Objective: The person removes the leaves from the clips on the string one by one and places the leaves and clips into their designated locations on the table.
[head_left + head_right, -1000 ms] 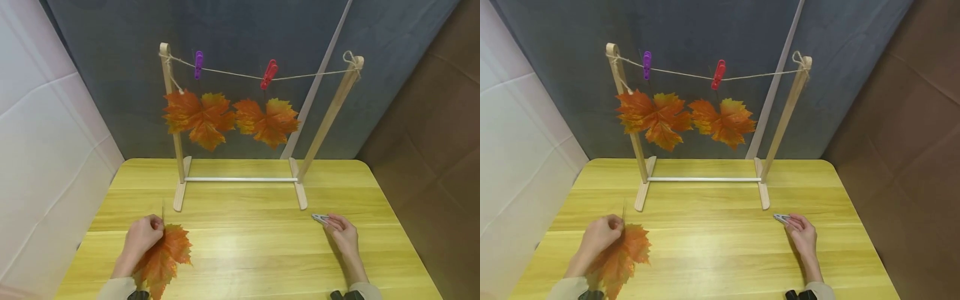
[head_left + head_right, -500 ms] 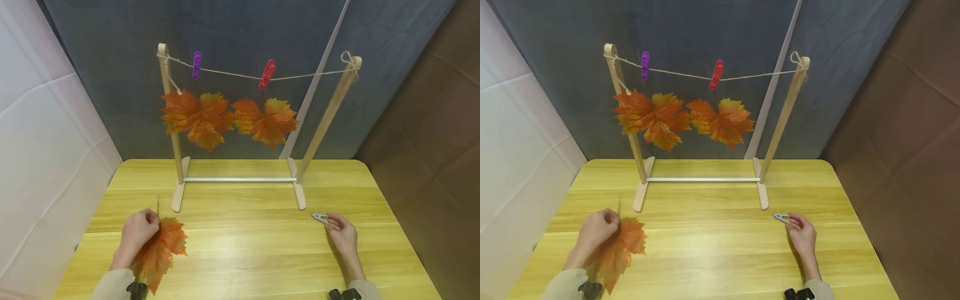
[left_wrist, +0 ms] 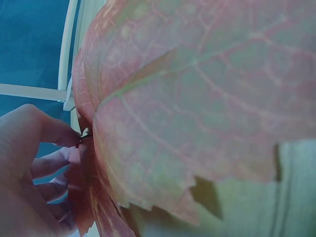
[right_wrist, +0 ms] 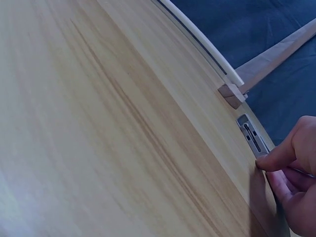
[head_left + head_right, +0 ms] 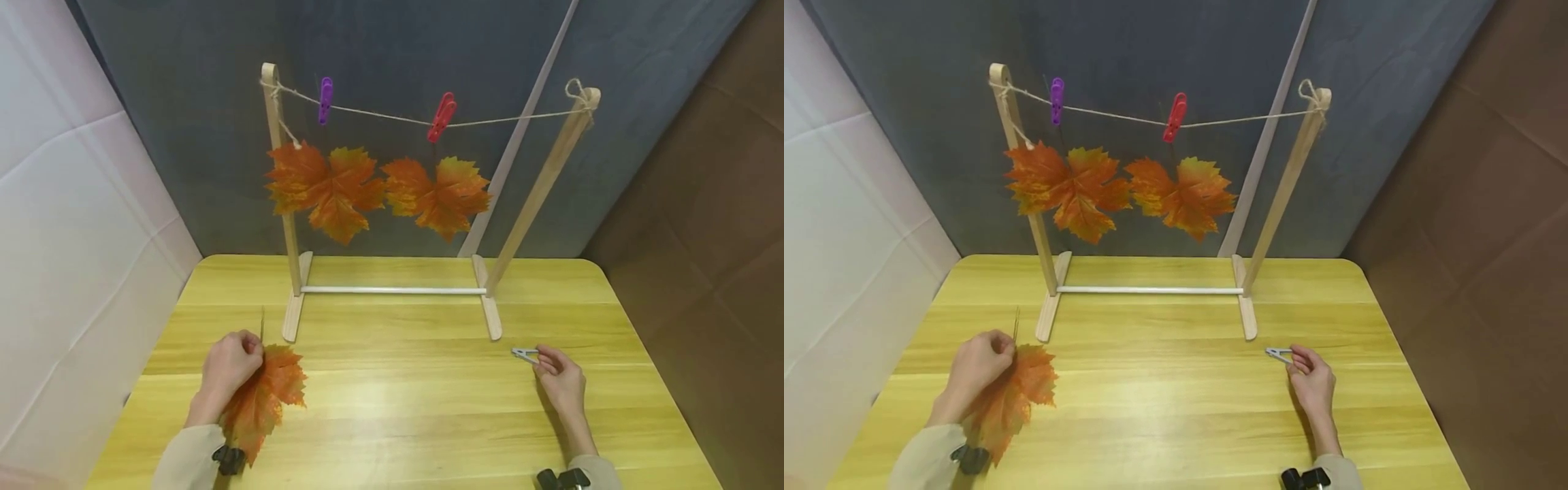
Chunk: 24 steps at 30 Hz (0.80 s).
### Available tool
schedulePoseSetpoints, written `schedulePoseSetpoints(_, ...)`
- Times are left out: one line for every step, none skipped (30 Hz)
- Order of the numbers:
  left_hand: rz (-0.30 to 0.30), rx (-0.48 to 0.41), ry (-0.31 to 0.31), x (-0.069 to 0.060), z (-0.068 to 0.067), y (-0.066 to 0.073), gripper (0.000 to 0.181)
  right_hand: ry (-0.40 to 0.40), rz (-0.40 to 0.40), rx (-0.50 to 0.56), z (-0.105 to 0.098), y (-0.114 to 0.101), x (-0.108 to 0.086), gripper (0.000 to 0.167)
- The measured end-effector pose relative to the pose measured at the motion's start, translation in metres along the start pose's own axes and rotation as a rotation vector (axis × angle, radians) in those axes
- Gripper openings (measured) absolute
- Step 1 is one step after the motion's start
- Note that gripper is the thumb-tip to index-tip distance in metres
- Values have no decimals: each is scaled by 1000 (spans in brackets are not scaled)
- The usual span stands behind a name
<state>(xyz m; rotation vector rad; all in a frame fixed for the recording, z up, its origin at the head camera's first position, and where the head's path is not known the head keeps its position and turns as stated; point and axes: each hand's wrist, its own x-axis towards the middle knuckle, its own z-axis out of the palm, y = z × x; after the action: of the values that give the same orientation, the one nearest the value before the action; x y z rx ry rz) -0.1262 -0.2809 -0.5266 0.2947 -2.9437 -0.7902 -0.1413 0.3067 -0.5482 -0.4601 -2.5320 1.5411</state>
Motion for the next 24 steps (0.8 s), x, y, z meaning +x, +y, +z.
schedulePoseSetpoints(3, -1, -1, 1, 0, 0, 11, 0, 1, 1, 0, -1, 0, 36)
schedulePoseSetpoints(7, -4, -2, 2, 0, 0, 12, 0, 0, 0, 0, -1, -1, 36)
schedulePoseSetpoints(11, -6, -3, 2, 0, -1, 12, 0, -1, 1, -1, -1, -1, 36)
schedulePoseSetpoints(13, -8, -5, 3, 0, -1, 13, -2, -2, 2, -1, -1, -1, 36)
schedulePoseSetpoints(14, -9, -5, 3, 0, -1, 14, -6, -2, 3, -1, -2, -1, 37)
schedulePoseSetpoints(14, -11, -7, 3, 0, -2, 14, -11, -4, 0, -2, -2, -1, 37)
schedulePoseSetpoints(14, -14, -9, 4, 0, -2, 14, -14, 1, 3, -2, -2, -1, 37)
schedulePoseSetpoints(16, -16, -11, 4, 0, -2, 15, -16, 3, 2, -3, -2, -2, 37)
schedulePoseSetpoints(17, -16, -13, 4, 0, -2, 15, -19, 7, 1, -3, -2, -2, 37)
schedulePoseSetpoints(23, -16, -11, 4, -1, -1, 15, -22, 10, 0, -4, -2, -2, 37)
schedulePoseSetpoints(30, -17, -7, 5, -1, -1, 15, -23, 14, 1, -4, -2, -2, 37)
schedulePoseSetpoints(38, -17, -3, 6, -2, -1, 16, -24, 17, -1, -4, -2, -2, 37)
schedulePoseSetpoints(46, -16, 2, 7, -2, 0, 16, -24, 20, -1, -5, -2, -2, 37)
schedulePoseSetpoints(54, -15, 10, 8, -2, 0, 16, -25, 23, -1, -5, -3, -2, 37)
schedulePoseSetpoints(62, -13, 19, 9, -3, 0, 16, -26, 27, 2, -5, -3, -2, 37)
schedulePoseSetpoints(69, -11, 28, 9, -2, 0, 16, -28, 29, 1, -5, -3, -1, 37)
schedulePoseSetpoints(75, -9, 37, 10, -2, 0, 16, -28, 32, 0, -5, -3, -1, 36)
schedulePoseSetpoints(80, -8, 44, 10, -2, 0, 16, -30, 34, -5, -5, -3, -1, 36)
schedulePoseSetpoints(83, -7, 49, 10, -2, 0, 16, -31, 36, -8, -6, -3, -1, 36)
schedulePoseSetpoints(86, -4, 59, 10, -2, -1, 16, -33, 37, -11, -6, -3, 0, 36)
schedulePoseSetpoints(90, -1, 70, 10, -1, -1, 16, -33, 37, -17, -6, -3, 0, 35)
schedulePoseSetpoints(93, -1, 80, 9, -1, -2, 16, -34, 37, -23, -7, -2, 0, 35)
schedulePoseSetpoints(99, 0, 90, 9, -1, -2, 17, -36, 38, -28, -7, -2, 1, 35)
schedulePoseSetpoints(103, 0, 101, 8, -1, -2, 17, -37, 36, -35, -8, -2, 1, 35)
